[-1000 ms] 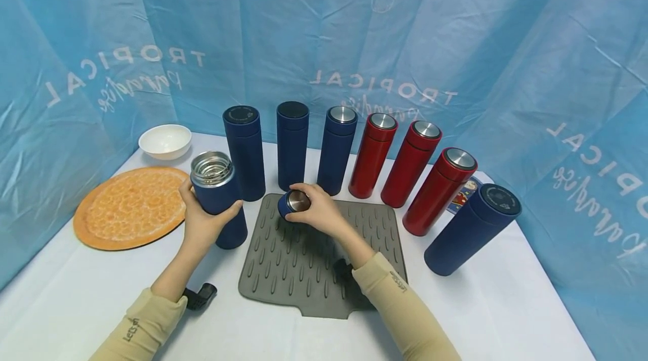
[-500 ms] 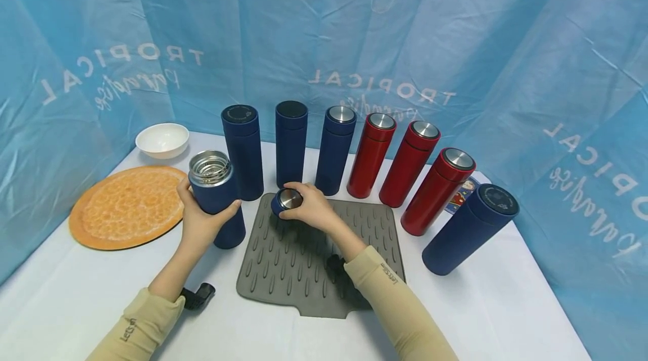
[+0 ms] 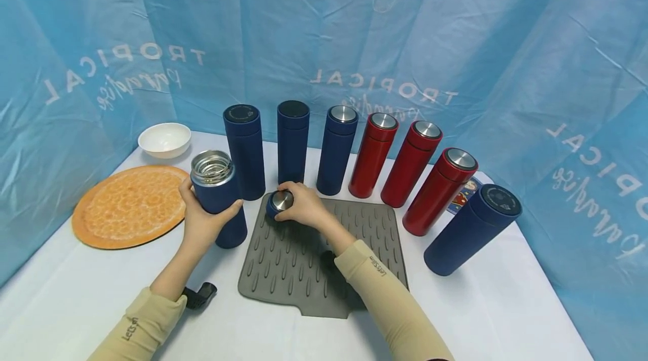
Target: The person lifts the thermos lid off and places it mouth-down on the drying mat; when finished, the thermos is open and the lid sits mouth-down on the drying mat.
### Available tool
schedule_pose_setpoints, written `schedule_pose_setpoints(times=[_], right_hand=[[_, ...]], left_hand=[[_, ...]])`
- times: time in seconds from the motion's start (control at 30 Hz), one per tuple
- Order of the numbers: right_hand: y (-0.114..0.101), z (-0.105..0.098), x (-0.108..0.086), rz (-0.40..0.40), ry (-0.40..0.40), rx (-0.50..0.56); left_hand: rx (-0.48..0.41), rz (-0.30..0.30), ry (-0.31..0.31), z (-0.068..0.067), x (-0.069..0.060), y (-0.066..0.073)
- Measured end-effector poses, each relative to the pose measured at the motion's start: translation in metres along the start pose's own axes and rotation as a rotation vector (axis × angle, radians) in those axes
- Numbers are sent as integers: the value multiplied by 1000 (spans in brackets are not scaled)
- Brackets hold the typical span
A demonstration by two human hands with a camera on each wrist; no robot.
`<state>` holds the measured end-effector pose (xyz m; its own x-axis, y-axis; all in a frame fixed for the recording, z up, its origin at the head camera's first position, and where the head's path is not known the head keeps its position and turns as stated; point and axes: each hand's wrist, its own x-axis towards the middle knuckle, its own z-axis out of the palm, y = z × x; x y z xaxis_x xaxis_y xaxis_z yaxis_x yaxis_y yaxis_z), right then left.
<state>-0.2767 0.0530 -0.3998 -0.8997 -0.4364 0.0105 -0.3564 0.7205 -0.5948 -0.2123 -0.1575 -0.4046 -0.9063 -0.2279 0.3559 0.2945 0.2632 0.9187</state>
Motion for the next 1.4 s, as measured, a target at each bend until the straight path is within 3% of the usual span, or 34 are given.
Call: schedule_pose_setpoints(times=[0.47, 1.07, 1.2, 1.4], right_hand=[[0, 8, 6, 9, -56, -150], [-9, 13, 3, 31, -57, -240], [-7, 8, 1, 56, -58, -132], [-5, -13, -6, 56, -23, 207]], left_hand=[[6, -5, 0, -1, 1, -1], [9, 3, -1, -1, 1, -2], [3, 4, -2, -1, 1, -2], [7, -6, -10, -1, 1, 0]])
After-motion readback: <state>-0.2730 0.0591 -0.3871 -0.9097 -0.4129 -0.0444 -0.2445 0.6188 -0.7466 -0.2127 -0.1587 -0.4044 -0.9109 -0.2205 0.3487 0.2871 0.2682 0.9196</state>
